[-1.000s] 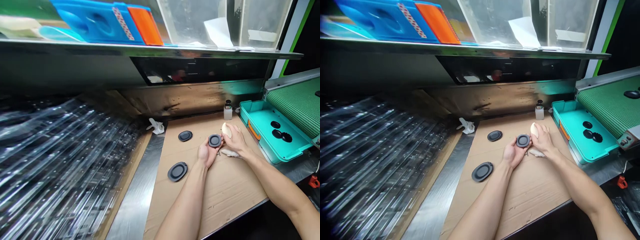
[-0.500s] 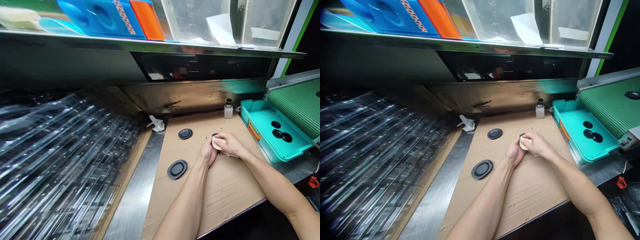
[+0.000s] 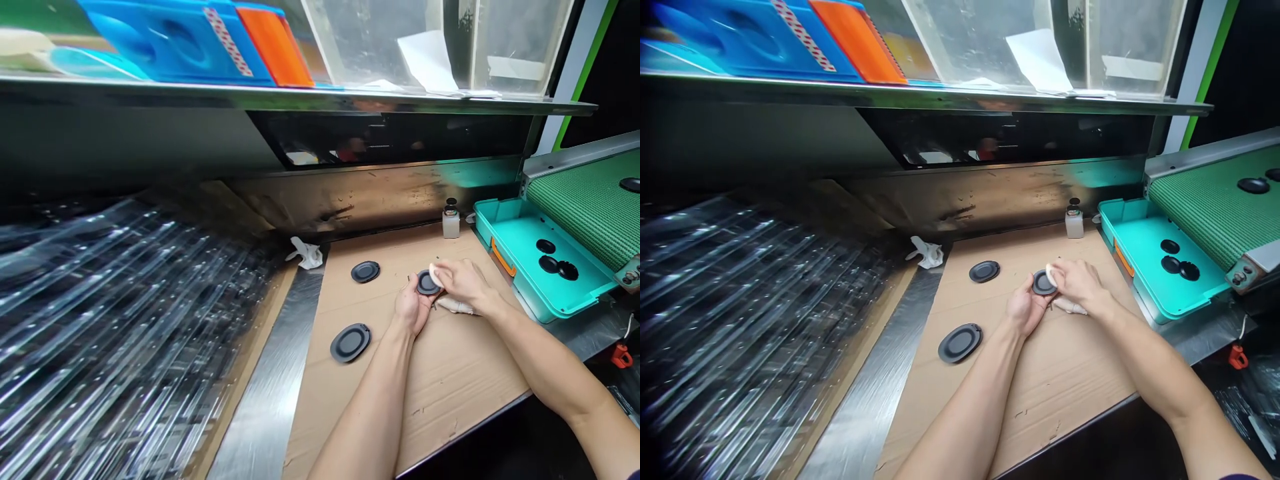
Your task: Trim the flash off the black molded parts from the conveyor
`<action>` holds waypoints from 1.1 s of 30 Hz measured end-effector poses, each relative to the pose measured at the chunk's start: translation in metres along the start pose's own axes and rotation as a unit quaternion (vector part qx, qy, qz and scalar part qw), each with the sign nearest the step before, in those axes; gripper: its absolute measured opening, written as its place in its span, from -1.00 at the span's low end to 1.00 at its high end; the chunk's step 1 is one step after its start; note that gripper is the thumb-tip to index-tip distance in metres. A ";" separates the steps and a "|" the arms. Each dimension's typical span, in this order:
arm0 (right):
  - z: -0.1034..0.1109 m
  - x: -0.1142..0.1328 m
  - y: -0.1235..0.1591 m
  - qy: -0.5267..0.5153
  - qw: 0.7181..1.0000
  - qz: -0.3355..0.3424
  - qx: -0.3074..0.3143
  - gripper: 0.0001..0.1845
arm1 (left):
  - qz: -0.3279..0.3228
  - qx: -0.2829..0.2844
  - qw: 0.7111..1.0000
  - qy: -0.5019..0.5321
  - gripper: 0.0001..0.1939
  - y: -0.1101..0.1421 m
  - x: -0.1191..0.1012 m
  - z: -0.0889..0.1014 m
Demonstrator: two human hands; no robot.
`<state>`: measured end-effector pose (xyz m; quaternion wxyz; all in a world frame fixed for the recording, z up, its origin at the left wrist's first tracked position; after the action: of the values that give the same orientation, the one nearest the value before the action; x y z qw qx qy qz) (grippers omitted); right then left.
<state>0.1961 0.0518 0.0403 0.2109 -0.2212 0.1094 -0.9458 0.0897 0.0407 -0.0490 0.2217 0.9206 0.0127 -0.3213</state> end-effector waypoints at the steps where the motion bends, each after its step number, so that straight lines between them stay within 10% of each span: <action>1: 0.000 -0.001 -0.001 0.031 0.999 -0.014 -0.016 -0.61 | 0.003 -0.004 1.000 0.000 -0.60 0.001 0.000 0.000; 19: -0.017 0.006 -0.002 0.094 0.996 -0.011 0.003 -0.58 | -0.003 0.002 1.000 -0.009 -0.62 -0.001 0.001 0.000; 25: 0.001 -0.036 -0.008 0.087 0.989 -0.111 -0.036 -0.56 | 0.018 0.012 0.999 -0.029 -0.56 0.005 -0.005 -0.004; 30: 0.029 -0.036 -0.001 0.089 0.986 -0.062 -0.127 -0.59 | 0.020 0.013 1.000 0.018 -0.66 0.003 -0.016 -0.003; 33: 0.031 -0.017 0.008 0.047 0.996 0.007 -0.071 -0.64 | 0.021 0.013 0.999 0.048 -0.61 0.001 -0.022 0.001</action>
<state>0.2266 0.0485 0.0586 0.1960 -0.1902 0.1872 -0.9436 0.0717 0.0418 -0.0363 0.2154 0.9377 -0.0006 -0.2725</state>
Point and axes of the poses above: each hand's wrist, its own y-axis away from the middle knuckle, its own z-axis out of the back of the hand, x = y × z, the point moved 7 cm from there along -y, towards the middle knuckle, and after that the axes turned 10 degrees about -x, right-handed, at the moved point
